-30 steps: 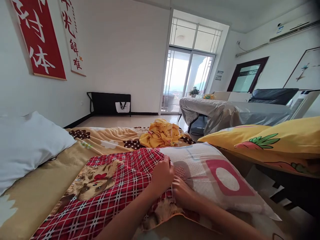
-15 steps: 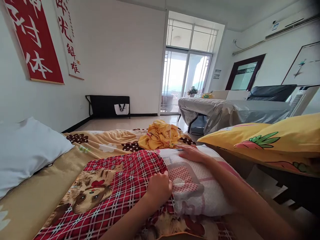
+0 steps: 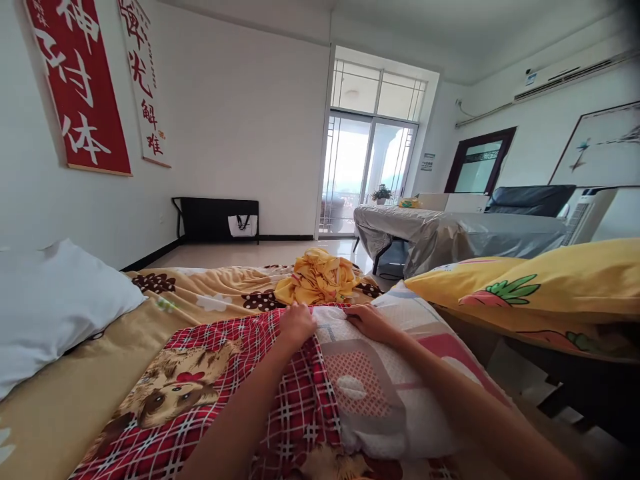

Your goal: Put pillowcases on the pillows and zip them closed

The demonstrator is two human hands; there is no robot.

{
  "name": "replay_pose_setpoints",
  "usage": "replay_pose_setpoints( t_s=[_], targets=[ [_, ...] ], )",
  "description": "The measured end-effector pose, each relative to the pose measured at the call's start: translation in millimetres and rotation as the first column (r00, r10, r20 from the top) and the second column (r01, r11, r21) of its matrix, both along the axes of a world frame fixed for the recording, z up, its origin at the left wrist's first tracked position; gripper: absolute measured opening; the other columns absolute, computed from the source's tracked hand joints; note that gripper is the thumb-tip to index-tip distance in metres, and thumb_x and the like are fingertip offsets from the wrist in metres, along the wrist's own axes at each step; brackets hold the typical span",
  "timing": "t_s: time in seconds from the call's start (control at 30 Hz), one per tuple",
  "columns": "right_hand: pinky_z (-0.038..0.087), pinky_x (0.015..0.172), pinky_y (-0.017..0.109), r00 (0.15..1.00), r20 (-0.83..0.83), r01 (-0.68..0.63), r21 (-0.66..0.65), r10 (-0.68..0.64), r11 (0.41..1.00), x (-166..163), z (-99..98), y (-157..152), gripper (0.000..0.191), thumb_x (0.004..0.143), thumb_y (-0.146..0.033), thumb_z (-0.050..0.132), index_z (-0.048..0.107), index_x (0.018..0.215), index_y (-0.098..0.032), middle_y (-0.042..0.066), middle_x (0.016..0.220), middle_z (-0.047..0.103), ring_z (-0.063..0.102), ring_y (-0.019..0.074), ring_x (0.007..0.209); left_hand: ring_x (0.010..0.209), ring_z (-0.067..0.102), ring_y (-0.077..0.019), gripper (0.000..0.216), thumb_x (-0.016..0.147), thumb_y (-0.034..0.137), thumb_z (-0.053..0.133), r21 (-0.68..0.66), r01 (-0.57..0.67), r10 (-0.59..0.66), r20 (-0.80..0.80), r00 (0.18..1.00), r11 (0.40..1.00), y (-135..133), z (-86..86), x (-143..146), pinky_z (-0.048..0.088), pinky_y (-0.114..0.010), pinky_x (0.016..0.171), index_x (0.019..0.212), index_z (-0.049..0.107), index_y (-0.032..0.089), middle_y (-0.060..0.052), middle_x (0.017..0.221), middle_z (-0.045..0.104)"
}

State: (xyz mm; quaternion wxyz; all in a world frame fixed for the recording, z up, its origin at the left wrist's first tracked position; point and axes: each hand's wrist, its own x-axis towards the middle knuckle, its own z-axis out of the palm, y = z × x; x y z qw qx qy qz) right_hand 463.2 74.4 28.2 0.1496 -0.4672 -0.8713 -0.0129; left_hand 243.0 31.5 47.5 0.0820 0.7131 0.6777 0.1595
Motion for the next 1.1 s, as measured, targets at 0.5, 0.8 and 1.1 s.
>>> replay_pose_setpoints(
  t_s=[0.5,0.8,1.1],
  targets=[
    [0.033,0.084,0.028,0.989,-0.029,-0.141,0.087,0.144,0.986,-35,16.9,-21,0.021,0.09,-0.021,0.047,0.066,0.08,-0.019,0.005,0.095,0.071,0.059,0.0174,0.091,0.093,0.062,-0.0179,0.028,0.094,0.039,0.05,0.121,0.016,-0.037,0.175,0.984,0.993,34,-4.6,12,0.049,-0.04,0.087,0.099,0.062,0.014,-0.006,0.101,0.065],
    [0.04,0.087,0.032,0.998,-0.001,0.065,0.062,-0.065,0.996,-22,-10.3,4,0.031,0.091,-0.019,0.041,0.072,0.087,-0.018,0.011,0.091,0.074,0.066,0.0204,0.089,0.094,0.064,-0.0194,0.023,0.09,0.025,0.041,0.105,0.164,-0.173,0.081,0.982,0.981,-9,-10.0,20,0.043,-0.027,0.078,0.097,0.062,0.016,-0.011,0.101,0.069],
    [0.036,0.104,0.041,0.973,0.148,-0.207,0.236,0.175,0.949,40,-46.5,-119,0.053,0.094,-0.041,0.047,0.039,0.145,-0.03,0.007,0.144,0.047,0.046,0.0233,0.131,0.1,0.062,-0.0328,0.038,0.089,0.041,0.044,-0.072,0.353,-0.36,-0.14,0.922,0.933,-128,-48.5,27,0.049,-0.046,0.084,0.106,0.065,0.014,-0.017,0.106,0.066]
  ],
)
